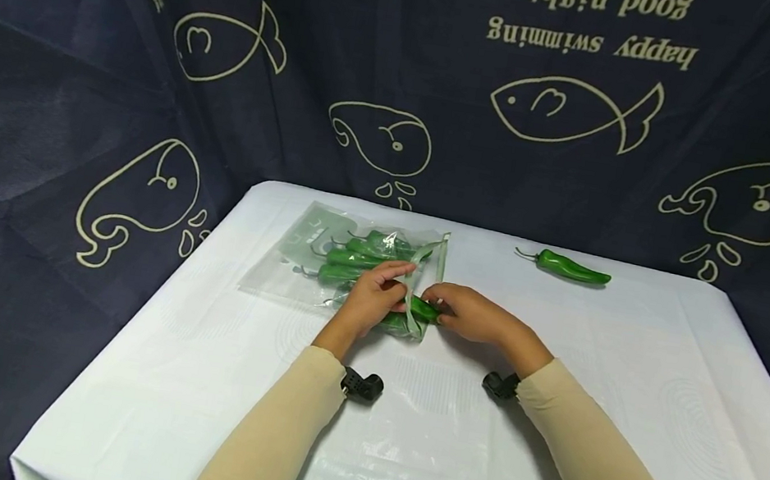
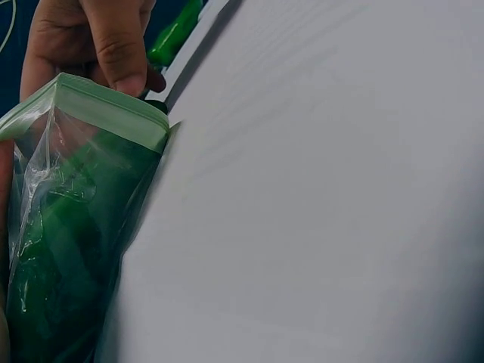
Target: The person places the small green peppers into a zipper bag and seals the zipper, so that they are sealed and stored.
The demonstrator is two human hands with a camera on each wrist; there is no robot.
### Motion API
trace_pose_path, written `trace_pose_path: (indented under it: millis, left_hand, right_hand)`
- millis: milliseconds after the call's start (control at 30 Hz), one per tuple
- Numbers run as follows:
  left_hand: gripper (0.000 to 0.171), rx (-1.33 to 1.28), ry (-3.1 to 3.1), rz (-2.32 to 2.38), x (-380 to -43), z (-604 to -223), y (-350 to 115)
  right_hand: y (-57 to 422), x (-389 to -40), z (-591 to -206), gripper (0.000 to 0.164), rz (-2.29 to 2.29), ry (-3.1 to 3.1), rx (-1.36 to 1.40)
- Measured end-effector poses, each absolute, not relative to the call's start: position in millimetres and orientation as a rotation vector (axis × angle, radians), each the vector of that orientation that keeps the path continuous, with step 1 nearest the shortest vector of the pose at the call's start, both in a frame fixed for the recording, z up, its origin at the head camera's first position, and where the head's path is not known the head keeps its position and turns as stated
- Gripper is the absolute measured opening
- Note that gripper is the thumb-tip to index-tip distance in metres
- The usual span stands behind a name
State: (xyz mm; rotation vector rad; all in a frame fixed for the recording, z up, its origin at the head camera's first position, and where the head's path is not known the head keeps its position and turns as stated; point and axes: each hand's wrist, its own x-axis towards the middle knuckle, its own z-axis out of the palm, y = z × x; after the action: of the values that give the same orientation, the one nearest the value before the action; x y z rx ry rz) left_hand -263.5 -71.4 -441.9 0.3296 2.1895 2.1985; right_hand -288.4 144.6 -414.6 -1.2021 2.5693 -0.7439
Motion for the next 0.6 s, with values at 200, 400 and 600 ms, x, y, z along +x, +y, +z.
trace_pose_path:
  millis: [200, 400, 600]
  left_hand:
    - [0.042, 0.334, 2.195, 2.190, -264.1, -441.9, -71.8]
    - [0.042, 0.333, 2.182, 2.196, -263.2, -440.9, -72.4]
    - [0.043, 0.344, 2.172, 2.196, -263.9, -442.0, -72.2]
  right_hand:
    - [149.4, -286.9, -412.8, 0.030, -0.758, 2.561, -1.203]
    - [147.6, -289.0, -413.3, 0.024, -0.770, 2.549, -1.216]
    - [142.9, -292.6, -413.8, 0.021, -0.768, 2.549, -1.205]
